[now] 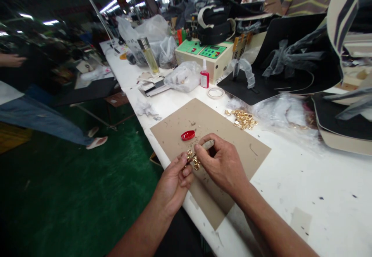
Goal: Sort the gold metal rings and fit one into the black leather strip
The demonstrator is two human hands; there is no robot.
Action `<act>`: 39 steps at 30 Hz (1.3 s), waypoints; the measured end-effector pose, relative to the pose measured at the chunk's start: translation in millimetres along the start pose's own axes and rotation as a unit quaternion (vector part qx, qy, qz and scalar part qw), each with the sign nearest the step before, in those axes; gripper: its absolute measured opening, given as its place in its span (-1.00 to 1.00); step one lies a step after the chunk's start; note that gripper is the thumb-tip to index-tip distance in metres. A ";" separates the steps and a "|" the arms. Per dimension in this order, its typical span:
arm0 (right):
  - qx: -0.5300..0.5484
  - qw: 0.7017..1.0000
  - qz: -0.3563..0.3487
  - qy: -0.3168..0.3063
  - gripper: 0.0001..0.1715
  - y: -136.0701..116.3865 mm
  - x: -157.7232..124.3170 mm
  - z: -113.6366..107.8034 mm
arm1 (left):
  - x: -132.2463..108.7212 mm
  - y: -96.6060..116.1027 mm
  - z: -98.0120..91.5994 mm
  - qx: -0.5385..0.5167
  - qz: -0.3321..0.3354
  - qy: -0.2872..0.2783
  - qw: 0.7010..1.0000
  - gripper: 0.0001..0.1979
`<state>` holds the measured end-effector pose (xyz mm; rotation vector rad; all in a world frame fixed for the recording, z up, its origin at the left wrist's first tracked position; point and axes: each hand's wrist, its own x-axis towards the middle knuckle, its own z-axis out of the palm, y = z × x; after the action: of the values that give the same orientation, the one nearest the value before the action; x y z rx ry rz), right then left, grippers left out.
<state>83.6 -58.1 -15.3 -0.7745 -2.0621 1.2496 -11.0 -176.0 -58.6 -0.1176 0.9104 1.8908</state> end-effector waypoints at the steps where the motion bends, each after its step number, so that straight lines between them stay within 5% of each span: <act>1: -0.002 1.000 0.000 0.008 -0.75 -0.2 0.6 -1.9 | 0.1 -0.1 0.3 0.011 0.004 0.004 1.000 -0.62; 13: 0.074 0.995 0.029 0.059 -0.76 -6.7 8.7 -28.3 | 15.8 3.5 16.5 0.204 0.067 0.033 0.976 -0.63; 28: 0.107 0.992 0.042 0.049 -0.73 -3.5 9.1 -28.1 | 8.5 12.0 10.4 0.096 -0.014 0.014 0.995 -0.69; 39: 0.095 0.995 0.041 -0.009 -0.79 1.6 5.5 -8.5 | 7.3 14.3 7.5 0.028 -0.021 -0.018 0.999 -0.65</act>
<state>86.6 -48.7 -12.4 -0.7688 -1.9079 1.4771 -24.1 -168.9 -48.8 -0.0681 0.9295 1.8214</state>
